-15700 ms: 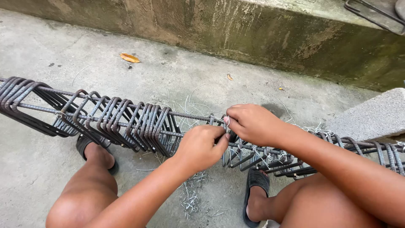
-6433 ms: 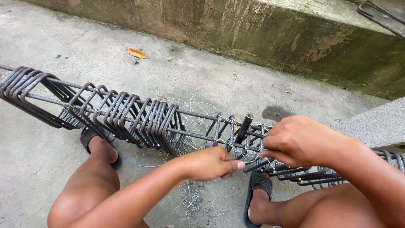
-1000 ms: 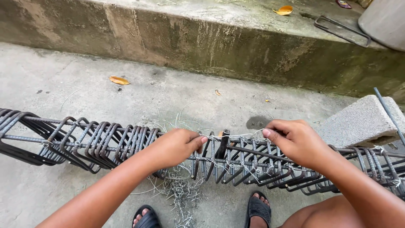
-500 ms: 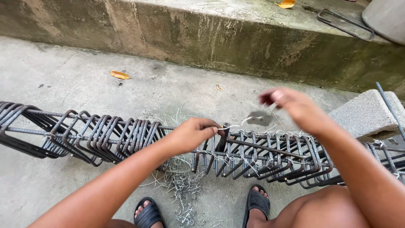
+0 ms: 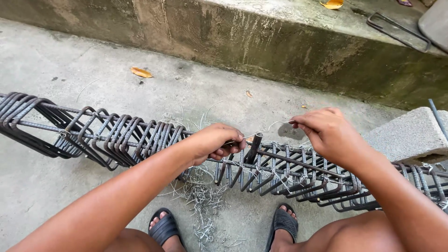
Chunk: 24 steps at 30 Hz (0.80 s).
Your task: Tying steel rebar stirrups to longitudinal bars using wire and a manual twisting tool
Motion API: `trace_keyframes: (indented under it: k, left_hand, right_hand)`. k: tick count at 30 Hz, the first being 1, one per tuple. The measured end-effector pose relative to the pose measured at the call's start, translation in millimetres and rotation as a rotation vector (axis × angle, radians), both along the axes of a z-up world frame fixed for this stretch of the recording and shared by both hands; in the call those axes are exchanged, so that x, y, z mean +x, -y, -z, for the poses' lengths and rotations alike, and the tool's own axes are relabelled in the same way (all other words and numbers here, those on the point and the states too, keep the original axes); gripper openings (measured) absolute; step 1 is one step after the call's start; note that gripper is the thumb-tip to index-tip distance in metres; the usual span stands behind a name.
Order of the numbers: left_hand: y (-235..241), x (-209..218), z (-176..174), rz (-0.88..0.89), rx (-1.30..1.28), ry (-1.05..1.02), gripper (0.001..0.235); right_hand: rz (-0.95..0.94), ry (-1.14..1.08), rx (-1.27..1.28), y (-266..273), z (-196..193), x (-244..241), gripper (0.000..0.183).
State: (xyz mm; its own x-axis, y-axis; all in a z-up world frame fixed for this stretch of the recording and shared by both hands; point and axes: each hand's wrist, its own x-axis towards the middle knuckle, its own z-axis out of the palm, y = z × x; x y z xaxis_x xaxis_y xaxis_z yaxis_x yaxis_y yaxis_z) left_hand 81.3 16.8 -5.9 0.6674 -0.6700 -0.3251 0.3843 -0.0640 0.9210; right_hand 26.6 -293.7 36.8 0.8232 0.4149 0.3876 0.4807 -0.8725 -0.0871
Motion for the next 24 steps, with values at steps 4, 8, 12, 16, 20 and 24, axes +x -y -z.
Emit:
trace_keyframes:
  k: [4,8,12,16,20,24]
  left_hand:
    - [5.4,7.2,10.8,-0.054,-0.062,-0.049,0.018]
    - [9.1,8.9,-5.8,-0.094,-0.328,-0.095,0.018]
    - [12.5,9.2,-28.2,-0.18,-0.549,-0.097,0.021]
    - [16.6,18.0,-38.9,-0.255,-0.634,-0.09,0.021]
    - [19.8,21.6,-52.2,-0.346,-0.701,-0.089,0.02]
    - [28.3,19.8,-61.3,-0.388,-0.73,-0.102,0.019]
  right_hand:
    - [0.037,-0.072,0.008,-15.8,-5.6,-3.7,0.019]
    - [0.115,-0.493,0.371,-40.6,-22.7,-4.9,0.019]
    - [0.012,-0.775,0.81,-41.3,-5.2,4.6,0.021]
    - [-0.078,-0.804,0.901,-57.7,-1.2,3.5,0.017]
    - [-0.143,-0.8,0.935,-71.2,-1.3,0.8,0.017]
    - [-0.15,-0.814,0.965,-74.6,1.7,0.6,0.017]
